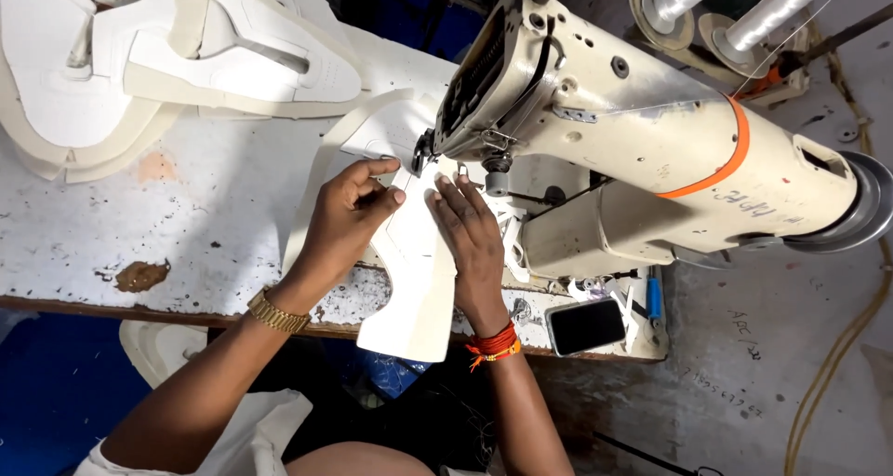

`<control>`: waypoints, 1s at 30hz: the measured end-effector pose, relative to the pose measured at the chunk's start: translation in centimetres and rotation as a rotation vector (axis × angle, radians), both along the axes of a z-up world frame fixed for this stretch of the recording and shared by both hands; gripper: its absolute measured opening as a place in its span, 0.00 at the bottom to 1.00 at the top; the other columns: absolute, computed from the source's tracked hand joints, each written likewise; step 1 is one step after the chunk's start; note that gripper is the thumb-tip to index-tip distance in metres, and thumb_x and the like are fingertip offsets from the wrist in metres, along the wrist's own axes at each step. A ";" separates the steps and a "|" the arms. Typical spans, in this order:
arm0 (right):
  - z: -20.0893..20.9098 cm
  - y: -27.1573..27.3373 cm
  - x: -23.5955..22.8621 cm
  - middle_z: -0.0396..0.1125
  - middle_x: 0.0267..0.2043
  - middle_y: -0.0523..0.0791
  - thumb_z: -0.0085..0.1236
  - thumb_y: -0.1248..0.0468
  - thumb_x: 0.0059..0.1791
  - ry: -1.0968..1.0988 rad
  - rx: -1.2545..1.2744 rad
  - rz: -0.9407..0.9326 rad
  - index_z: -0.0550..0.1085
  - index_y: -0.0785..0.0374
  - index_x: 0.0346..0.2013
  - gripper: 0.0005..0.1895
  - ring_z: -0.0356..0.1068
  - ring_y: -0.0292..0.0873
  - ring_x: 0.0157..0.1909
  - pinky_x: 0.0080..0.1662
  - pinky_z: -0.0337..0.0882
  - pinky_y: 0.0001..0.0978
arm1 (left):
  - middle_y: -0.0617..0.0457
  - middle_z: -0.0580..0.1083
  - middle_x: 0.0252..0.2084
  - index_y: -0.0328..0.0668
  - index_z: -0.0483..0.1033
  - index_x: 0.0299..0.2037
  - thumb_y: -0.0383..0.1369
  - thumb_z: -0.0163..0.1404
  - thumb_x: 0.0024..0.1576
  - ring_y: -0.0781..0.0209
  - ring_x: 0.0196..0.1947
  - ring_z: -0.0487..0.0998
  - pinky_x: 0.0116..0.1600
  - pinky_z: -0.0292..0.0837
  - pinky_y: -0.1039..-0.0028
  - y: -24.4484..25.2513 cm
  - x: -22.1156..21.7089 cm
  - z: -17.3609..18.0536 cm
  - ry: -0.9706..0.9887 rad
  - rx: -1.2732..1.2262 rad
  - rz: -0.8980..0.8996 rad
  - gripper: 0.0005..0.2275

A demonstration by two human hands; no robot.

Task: The person stitches together components of shoe uppers using an industrial sewing machine.

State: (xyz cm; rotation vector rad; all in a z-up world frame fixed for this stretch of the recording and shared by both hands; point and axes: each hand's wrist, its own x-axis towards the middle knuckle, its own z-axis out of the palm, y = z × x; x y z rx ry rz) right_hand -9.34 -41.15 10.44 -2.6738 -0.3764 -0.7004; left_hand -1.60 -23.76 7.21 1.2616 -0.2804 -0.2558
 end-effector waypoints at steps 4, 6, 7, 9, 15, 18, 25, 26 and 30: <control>0.5 -0.3 0.2 0.63 0.71 0.45 0.50 0.64 0.54 0.002 -0.043 0.013 0.71 0.58 0.65 0.23 0.57 0.51 0.76 0.72 0.59 0.46 | 0.54 0.77 0.35 0.30 0.70 0.61 0.26 0.55 0.60 0.75 0.34 0.71 0.39 0.69 0.83 -0.2 -0.6 0.2 0.001 0.005 0.033 0.18; 0.6 -0.4 0.3 0.63 0.71 0.45 0.50 0.64 0.54 0.017 -0.050 0.034 0.70 0.58 0.66 0.24 0.56 0.51 0.76 0.71 0.59 0.46 | 0.54 0.77 0.35 0.30 0.70 0.61 0.26 0.55 0.61 0.75 0.34 0.71 0.39 0.69 0.83 -0.4 -0.8 0.3 0.002 0.008 0.051 0.18; 0.6 -0.4 0.4 0.63 0.71 0.45 0.51 0.62 0.54 0.021 -0.047 0.032 0.70 0.58 0.65 0.24 0.56 0.51 0.76 0.71 0.58 0.47 | 0.54 0.77 0.35 0.30 0.70 0.61 0.26 0.54 0.61 0.75 0.33 0.71 0.39 0.69 0.83 -0.4 -0.8 0.4 -0.006 0.011 0.060 0.19; 0.5 -0.4 0.5 0.63 0.70 0.46 0.52 0.61 0.54 0.030 -0.047 0.036 0.70 0.58 0.65 0.24 0.56 0.51 0.75 0.70 0.58 0.47 | 0.54 0.77 0.35 0.30 0.70 0.62 0.26 0.54 0.61 0.74 0.33 0.70 0.39 0.68 0.83 -0.5 -0.9 0.3 -0.008 0.011 0.074 0.19; 0.7 -0.6 1.0 0.63 0.70 0.44 0.49 0.60 0.55 0.040 -0.019 0.026 0.70 0.58 0.66 0.23 0.56 0.50 0.76 0.71 0.58 0.47 | 0.55 0.78 0.37 0.29 0.71 0.60 0.26 0.53 0.61 0.76 0.35 0.72 0.41 0.70 0.84 -1.3 -1.1 0.0 -0.016 -0.032 0.110 0.17; 1.2 -0.9 1.2 0.64 0.71 0.42 0.43 0.64 0.57 0.144 0.075 0.005 0.72 0.54 0.66 0.22 0.56 0.50 0.77 0.74 0.58 0.45 | 0.54 0.77 0.36 0.29 0.71 0.60 0.27 0.53 0.63 0.75 0.33 0.71 0.39 0.68 0.83 -1.8 -1.5 -0.2 -0.011 0.012 0.148 0.17; 0.9 -1.6 0.6 0.62 0.73 0.41 0.46 0.63 0.55 0.149 0.033 0.035 0.70 0.54 0.67 0.24 0.54 0.50 0.78 0.73 0.58 0.45 | 0.53 0.77 0.42 0.32 0.66 0.67 0.28 0.52 0.63 0.74 0.36 0.74 0.41 0.73 0.82 -0.7 -2.6 0.8 0.042 -0.039 0.100 0.22; 0.7 -1.7 0.3 0.61 0.73 0.41 0.50 0.61 0.54 0.106 -0.027 0.045 0.70 0.54 0.67 0.25 0.55 0.50 0.78 0.73 0.59 0.45 | 0.54 0.79 0.43 0.34 0.63 0.68 0.29 0.52 0.62 0.75 0.36 0.76 0.40 0.76 0.82 -0.2 -2.9 1.4 0.061 -0.042 0.061 0.24; 0.7 -2.0 -0.1 0.60 0.72 0.43 0.58 0.52 0.50 0.030 -0.034 0.122 0.68 0.55 0.66 0.30 0.54 0.52 0.76 0.71 0.59 0.47 | 0.53 0.79 0.40 0.38 0.59 0.71 0.31 0.50 0.61 0.73 0.29 0.77 0.33 0.79 0.80 0.0 -4.6 1.0 0.115 -0.040 0.009 0.26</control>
